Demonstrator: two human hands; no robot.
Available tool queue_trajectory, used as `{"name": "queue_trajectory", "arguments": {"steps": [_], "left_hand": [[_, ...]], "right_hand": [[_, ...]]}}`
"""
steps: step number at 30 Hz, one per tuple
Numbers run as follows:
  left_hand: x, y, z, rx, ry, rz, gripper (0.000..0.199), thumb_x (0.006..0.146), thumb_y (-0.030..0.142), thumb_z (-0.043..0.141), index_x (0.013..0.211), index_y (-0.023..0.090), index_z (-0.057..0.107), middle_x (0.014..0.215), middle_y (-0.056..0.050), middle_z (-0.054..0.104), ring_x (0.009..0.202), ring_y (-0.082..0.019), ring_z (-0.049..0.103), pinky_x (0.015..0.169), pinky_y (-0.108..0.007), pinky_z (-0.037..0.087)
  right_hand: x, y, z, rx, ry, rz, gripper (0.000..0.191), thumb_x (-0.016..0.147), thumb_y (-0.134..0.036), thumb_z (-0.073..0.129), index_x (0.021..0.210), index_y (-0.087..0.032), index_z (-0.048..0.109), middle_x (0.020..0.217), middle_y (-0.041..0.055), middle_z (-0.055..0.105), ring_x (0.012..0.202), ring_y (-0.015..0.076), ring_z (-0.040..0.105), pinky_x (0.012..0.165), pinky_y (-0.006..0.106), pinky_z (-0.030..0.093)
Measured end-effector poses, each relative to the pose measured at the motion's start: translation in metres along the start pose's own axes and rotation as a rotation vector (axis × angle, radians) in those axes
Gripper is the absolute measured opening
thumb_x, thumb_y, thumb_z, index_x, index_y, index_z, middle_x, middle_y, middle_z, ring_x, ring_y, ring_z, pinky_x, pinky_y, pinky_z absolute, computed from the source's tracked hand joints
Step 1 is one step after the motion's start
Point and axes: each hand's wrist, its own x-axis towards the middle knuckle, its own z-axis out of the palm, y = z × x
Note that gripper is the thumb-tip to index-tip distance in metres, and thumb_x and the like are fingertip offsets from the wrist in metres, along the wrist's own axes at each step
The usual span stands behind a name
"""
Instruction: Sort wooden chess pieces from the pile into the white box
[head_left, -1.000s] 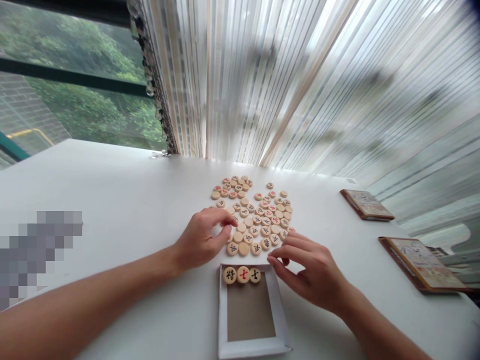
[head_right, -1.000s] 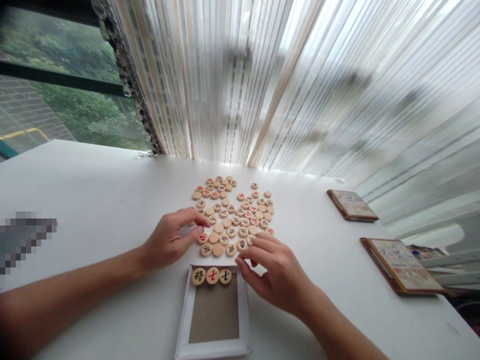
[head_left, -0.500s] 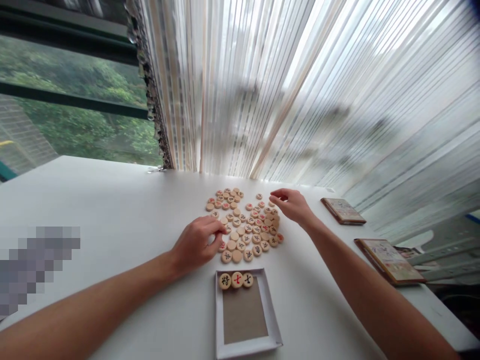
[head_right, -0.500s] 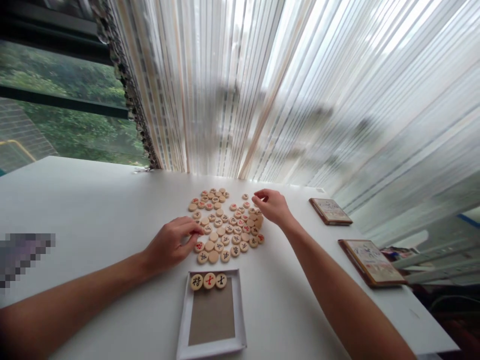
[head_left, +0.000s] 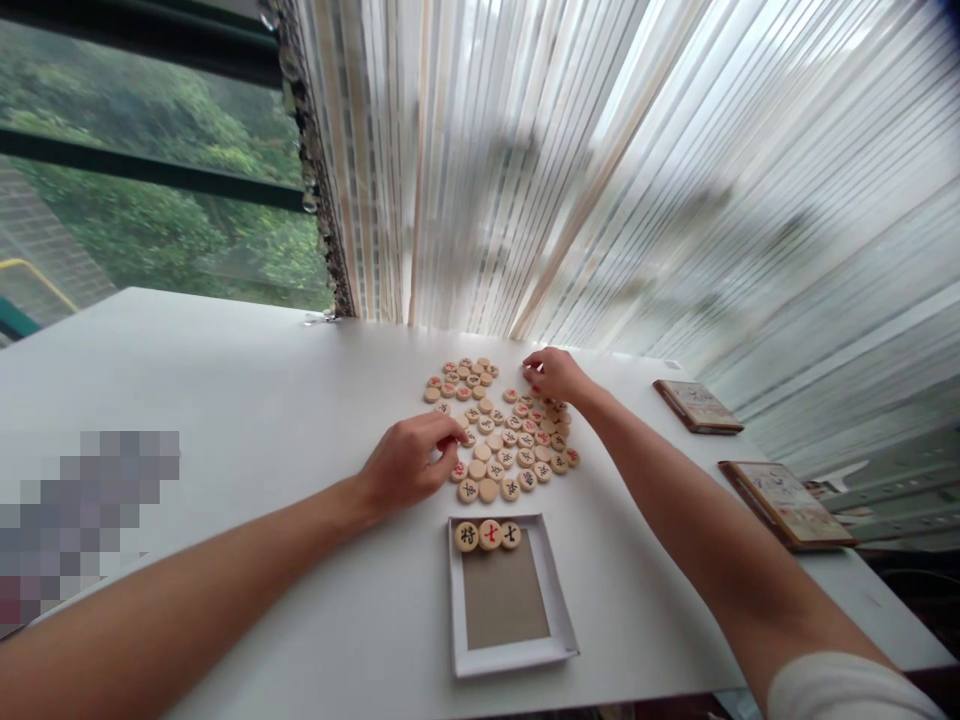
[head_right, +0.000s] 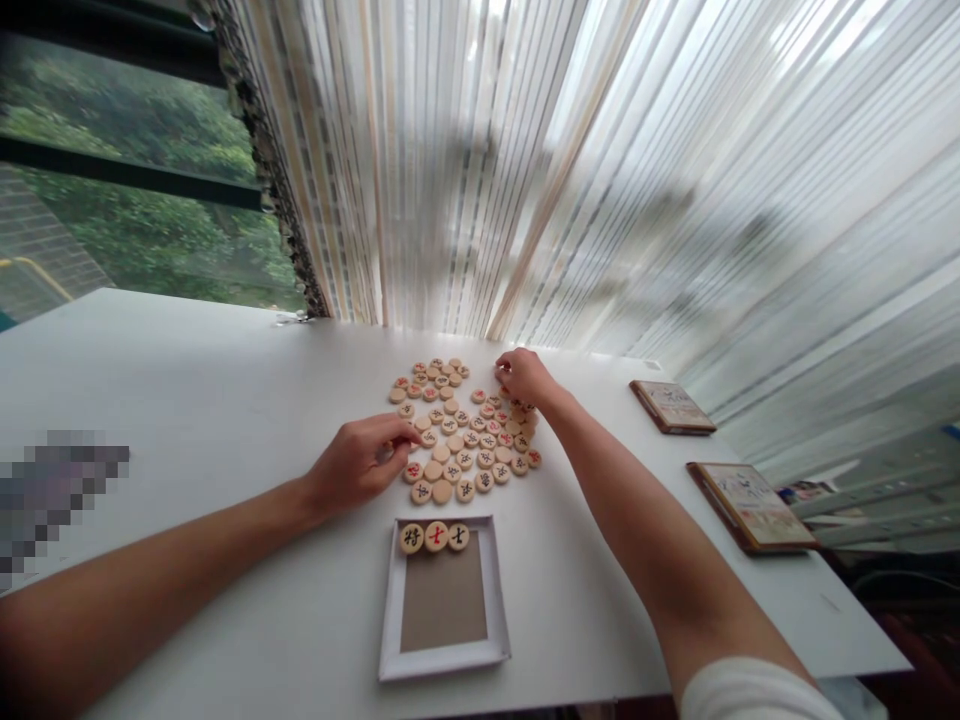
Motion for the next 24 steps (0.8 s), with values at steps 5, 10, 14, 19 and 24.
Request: {"name": "queue_trajectory", "arguments": {"steps": [5, 10, 14, 19, 24], "left_hand": [[0.001, -0.002, 0.001, -0.010, 0.004, 0.001, 0.020, 0.089, 0.006, 0.057, 0.092, 0.017, 0.074, 0.088, -0.004, 0.077, 0.079, -0.017, 0.071, 0.071, -0.027, 0.052], [0.001, -0.003, 0.001, -0.014, 0.008, 0.001, 0.019, 0.089, 0.007, 0.058, 0.093, 0.017, 0.074, 0.088, -0.003, 0.078, 0.079, -0.017, 0.071, 0.072, -0.027, 0.052], [0.001, -0.002, 0.000, -0.019, 0.013, 0.007, 0.020, 0.089, 0.006, 0.058, 0.092, 0.017, 0.074, 0.088, -0.003, 0.077, 0.078, -0.017, 0.071, 0.071, -0.027, 0.052], [0.001, -0.002, 0.000, -0.021, 0.029, 0.021, 0.019, 0.089, 0.007, 0.058, 0.090, 0.018, 0.074, 0.087, -0.003, 0.077, 0.080, -0.018, 0.072, 0.075, -0.028, 0.054], [0.001, 0.001, -0.001, -0.023, 0.051, 0.032, 0.019, 0.091, 0.009, 0.058, 0.090, 0.018, 0.075, 0.087, -0.004, 0.078, 0.083, -0.019, 0.073, 0.077, -0.029, 0.054]], "right_hand": [[0.001, 0.006, 0.000, 0.031, 0.014, 0.006, 0.035, 0.104, -0.036, 0.068, 0.135, -0.019, 0.065, 0.137, 0.0116, 0.066, 0.114, 0.0264, 0.070, 0.096, 0.048, 0.061], [-0.003, 0.005, -0.003, 0.125, 0.063, 0.047, 0.036, 0.104, -0.037, 0.068, 0.135, -0.019, 0.065, 0.137, 0.0113, 0.066, 0.114, 0.0270, 0.070, 0.096, 0.048, 0.061], [-0.019, 0.000, -0.014, 0.247, 0.141, 0.077, 0.033, 0.104, -0.036, 0.069, 0.131, -0.018, 0.067, 0.132, 0.0107, 0.068, 0.111, 0.0260, 0.071, 0.094, 0.047, 0.062], [-0.057, -0.017, -0.032, 0.498, 0.268, 0.037, 0.016, 0.089, -0.030, 0.081, 0.095, -0.016, 0.080, 0.083, 0.0049, 0.076, 0.081, 0.0225, 0.071, 0.080, 0.038, 0.058], [-0.107, -0.051, -0.035, 0.844, 0.258, -0.032, 0.034, 0.081, -0.049, 0.086, 0.094, -0.018, 0.080, 0.084, 0.0066, 0.078, 0.074, 0.0206, 0.071, 0.068, 0.034, 0.056]]}}
